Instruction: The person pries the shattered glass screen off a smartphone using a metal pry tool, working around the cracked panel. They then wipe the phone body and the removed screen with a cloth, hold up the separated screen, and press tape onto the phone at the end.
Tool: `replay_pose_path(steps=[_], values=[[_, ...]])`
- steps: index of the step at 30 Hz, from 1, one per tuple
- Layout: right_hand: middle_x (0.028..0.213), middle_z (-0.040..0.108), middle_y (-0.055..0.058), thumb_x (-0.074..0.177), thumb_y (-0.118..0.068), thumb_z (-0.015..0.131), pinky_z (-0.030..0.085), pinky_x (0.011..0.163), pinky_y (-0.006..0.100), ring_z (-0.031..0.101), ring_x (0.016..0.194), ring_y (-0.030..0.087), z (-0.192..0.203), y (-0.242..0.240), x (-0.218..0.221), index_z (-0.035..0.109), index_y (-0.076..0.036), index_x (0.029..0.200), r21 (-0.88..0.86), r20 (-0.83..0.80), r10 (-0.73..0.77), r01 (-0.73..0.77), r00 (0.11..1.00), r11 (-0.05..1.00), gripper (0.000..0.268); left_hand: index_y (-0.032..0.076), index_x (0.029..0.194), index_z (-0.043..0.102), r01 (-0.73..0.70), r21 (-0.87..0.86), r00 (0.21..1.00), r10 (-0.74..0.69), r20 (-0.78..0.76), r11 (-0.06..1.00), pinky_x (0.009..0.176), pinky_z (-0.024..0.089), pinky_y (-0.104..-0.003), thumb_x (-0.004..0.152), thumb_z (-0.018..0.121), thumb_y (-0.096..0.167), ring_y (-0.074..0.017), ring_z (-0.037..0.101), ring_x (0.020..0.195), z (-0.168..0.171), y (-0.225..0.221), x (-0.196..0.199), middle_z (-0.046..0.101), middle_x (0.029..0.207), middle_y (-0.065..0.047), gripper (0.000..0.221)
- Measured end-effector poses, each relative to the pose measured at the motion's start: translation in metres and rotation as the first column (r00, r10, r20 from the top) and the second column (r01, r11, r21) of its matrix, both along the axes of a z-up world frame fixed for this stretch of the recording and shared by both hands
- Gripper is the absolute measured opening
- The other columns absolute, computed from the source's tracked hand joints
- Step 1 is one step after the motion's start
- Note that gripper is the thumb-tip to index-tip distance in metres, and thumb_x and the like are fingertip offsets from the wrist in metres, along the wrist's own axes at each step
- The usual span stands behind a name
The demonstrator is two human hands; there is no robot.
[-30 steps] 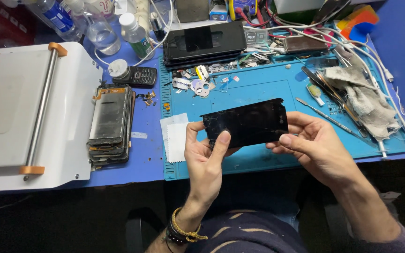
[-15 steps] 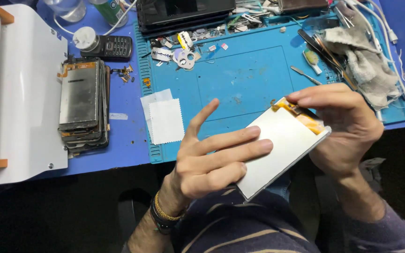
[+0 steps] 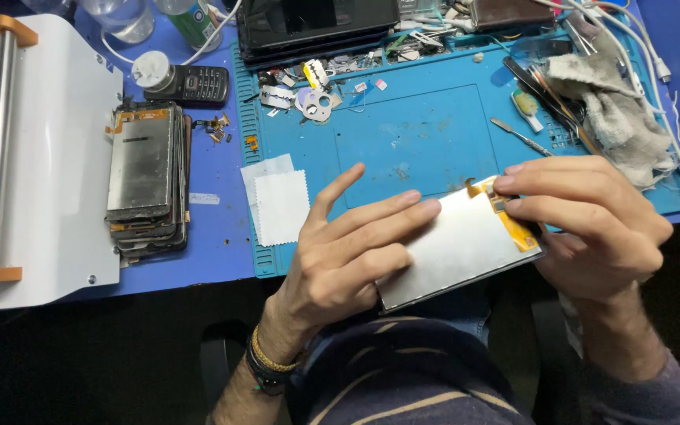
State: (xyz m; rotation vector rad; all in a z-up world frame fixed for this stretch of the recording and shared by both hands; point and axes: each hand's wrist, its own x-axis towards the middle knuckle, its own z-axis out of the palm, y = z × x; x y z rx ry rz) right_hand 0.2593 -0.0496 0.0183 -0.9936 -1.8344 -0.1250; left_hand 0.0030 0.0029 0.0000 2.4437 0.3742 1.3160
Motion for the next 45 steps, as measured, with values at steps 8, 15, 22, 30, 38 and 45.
replay_pose_path(steps=[8, 15, 22, 30, 38, 45], values=[[0.107, 0.072, 0.013, 0.079, 0.006, 0.074, 0.06, 0.09, 0.036, 0.074, 0.105, 0.03, -0.018, 0.0, 0.009, 0.063, -0.001, 0.1, -0.252, -0.047, 0.101, -0.109, 0.994, 0.962, 0.025, 0.014, 0.142, 0.058, 0.029, -0.135, 0.965, -0.063, -0.255, 0.99, 0.112, 0.051, -0.042, 0.105, 0.069, 0.016, -0.02, 0.067, 0.126, 0.001, 0.002, 0.009, 0.054, 0.159, -0.006, 0.039], [0.107, 0.073, 0.014, 0.08, 0.007, 0.071, 0.059, 0.092, 0.034, 0.074, 0.104, 0.026, -0.031, 0.003, 0.011, 0.056, -0.003, 0.102, -0.412, -0.111, 0.068, -0.108, 0.991, 0.905, 0.029, 0.014, 0.14, 0.054, 0.111, -0.282, 0.969, -0.167, -0.184, 0.953, 0.109, 0.053, -0.035, 0.105, 0.064, 0.01, -0.025, 0.064, 0.128, -0.002, 0.007, 0.012, 0.061, 0.146, -0.003, 0.037], [0.079, 0.068, 0.006, 0.087, -0.004, 0.072, 0.043, 0.048, 0.023, 0.058, 0.06, 0.009, -0.057, 0.009, 0.012, 0.056, -0.006, 0.106, -0.784, -0.496, -0.266, -0.295, 0.827, 0.546, 0.025, 0.009, 0.153, 0.044, 0.216, -0.954, 0.934, -0.327, 0.141, 0.207, 0.077, 0.061, -0.037, 0.106, 0.059, 0.021, -0.0261, 0.071, 0.093, -0.007, 0.029, 0.014, 0.069, 0.116, -0.019, 0.051], [0.064, 0.062, 0.009, 0.09, -0.015, 0.068, 0.032, 0.028, 0.024, 0.049, 0.037, 0.012, -0.037, 0.024, 0.002, 0.052, -0.007, 0.114, -0.853, -0.51, -0.405, -0.387, 0.759, 0.349, 0.031, 0.009, 0.161, 0.021, 0.081, -0.953, 0.997, -0.035, 0.074, 0.291, 0.058, 0.062, -0.027, 0.093, 0.07, 0.034, -0.0223, 0.068, 0.088, -0.008, 0.017, 0.023, 0.065, 0.12, -0.023, 0.088], [0.07, 0.071, 0.012, 0.089, -0.019, 0.07, 0.047, 0.032, 0.027, 0.072, 0.057, 0.019, -0.041, 0.032, 0.002, 0.056, -0.002, 0.116, -0.92, -0.373, -0.382, -0.285, 0.846, 0.268, 0.035, 0.011, 0.146, 0.049, -0.362, 0.077, 0.877, 0.368, -0.308, 0.929, 0.115, 0.034, -0.058, 0.079, 0.081, 0.041, -0.0411, 0.049, 0.136, -0.007, 0.005, 0.035, 0.05, 0.15, -0.018, 0.08], [0.076, 0.076, 0.014, 0.088, -0.019, 0.071, 0.053, 0.04, 0.027, 0.076, 0.066, 0.02, -0.041, 0.028, 0.008, 0.059, -0.001, 0.126, -0.926, -0.368, -0.405, -0.292, 0.837, 0.237, 0.044, 0.006, 0.142, 0.056, -0.308, -0.145, 0.905, 0.242, -0.351, 0.94, 0.123, 0.031, -0.061, 0.089, 0.078, 0.037, -0.033, 0.053, 0.132, -0.03, 0.015, 0.038, 0.059, 0.143, -0.014, 0.065]])
